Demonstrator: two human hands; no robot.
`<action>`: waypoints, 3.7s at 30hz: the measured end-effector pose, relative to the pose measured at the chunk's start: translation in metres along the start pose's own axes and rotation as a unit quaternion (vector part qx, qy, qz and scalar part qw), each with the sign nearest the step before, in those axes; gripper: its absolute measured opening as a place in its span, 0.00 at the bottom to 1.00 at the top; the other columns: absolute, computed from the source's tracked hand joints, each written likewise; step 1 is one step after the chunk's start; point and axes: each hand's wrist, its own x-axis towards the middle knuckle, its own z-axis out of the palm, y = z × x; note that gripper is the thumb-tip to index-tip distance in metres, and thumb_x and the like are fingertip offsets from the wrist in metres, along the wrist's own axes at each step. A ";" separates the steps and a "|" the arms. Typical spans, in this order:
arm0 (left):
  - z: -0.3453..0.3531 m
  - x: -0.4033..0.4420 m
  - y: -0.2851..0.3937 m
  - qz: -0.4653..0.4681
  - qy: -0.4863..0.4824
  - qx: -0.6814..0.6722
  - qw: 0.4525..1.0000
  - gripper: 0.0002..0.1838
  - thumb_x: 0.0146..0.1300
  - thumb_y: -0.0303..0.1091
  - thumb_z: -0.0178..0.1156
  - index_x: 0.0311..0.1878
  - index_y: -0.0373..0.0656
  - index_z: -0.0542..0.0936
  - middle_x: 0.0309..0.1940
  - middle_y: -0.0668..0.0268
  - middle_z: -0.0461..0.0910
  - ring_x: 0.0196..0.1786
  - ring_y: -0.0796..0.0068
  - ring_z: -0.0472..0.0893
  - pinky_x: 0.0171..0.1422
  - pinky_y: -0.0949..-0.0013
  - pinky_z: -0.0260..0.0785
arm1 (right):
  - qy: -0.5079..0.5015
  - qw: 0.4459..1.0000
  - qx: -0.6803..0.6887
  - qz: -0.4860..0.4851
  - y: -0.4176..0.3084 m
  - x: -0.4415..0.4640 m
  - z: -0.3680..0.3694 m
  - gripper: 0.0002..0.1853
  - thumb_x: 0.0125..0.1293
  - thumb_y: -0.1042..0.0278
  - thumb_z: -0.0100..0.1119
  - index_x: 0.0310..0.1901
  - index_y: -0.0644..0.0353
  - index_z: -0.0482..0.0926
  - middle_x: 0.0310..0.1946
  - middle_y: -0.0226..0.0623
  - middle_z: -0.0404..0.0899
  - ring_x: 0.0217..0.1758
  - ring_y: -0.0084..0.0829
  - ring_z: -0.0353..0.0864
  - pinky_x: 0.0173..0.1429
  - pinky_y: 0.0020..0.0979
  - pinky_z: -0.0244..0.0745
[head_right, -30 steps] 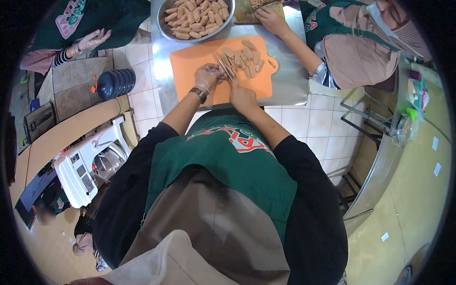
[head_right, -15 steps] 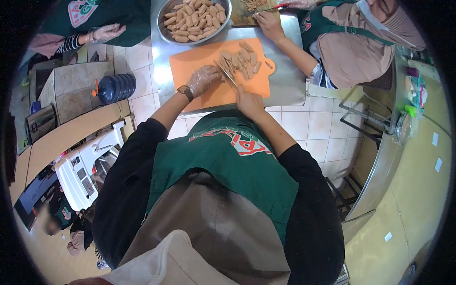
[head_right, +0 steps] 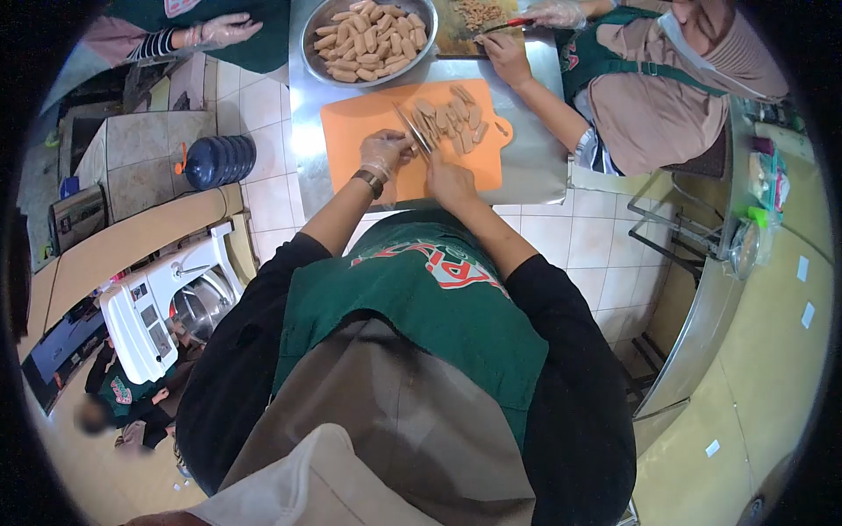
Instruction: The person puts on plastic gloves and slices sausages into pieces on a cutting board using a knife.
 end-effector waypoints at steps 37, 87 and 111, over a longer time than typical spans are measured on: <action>-0.009 0.010 -0.011 0.002 -0.045 -0.111 0.993 0.07 0.57 0.20 0.64 0.35 0.36 0.74 0.25 0.59 0.81 0.23 0.73 0.80 0.22 0.76 0.71 | -0.083 0.996 -0.013 0.028 0.010 -0.050 0.007 0.10 0.65 0.64 0.45 0.42 0.62 0.64 0.19 0.55 0.78 0.25 0.55 0.81 0.30 0.55 0.73; -0.014 -0.023 -0.013 0.076 0.029 0.054 0.995 0.11 0.58 0.29 0.64 0.43 0.36 0.79 0.25 0.65 0.79 0.22 0.81 0.76 0.26 0.75 0.71 | -0.021 0.999 0.011 -0.032 0.006 -0.018 -0.003 0.10 0.68 0.62 0.46 0.40 0.59 0.63 0.16 0.49 0.76 0.22 0.52 0.79 0.26 0.52 0.70; -0.020 -0.011 0.011 0.075 0.069 0.026 0.994 0.12 0.56 0.27 0.68 0.40 0.33 0.77 0.30 0.61 0.80 0.25 0.75 0.80 0.28 0.74 0.76 | -0.020 0.999 0.034 -0.026 -0.009 -0.011 -0.008 0.11 0.68 0.61 0.46 0.42 0.61 0.63 0.19 0.52 0.77 0.24 0.54 0.79 0.30 0.53 0.71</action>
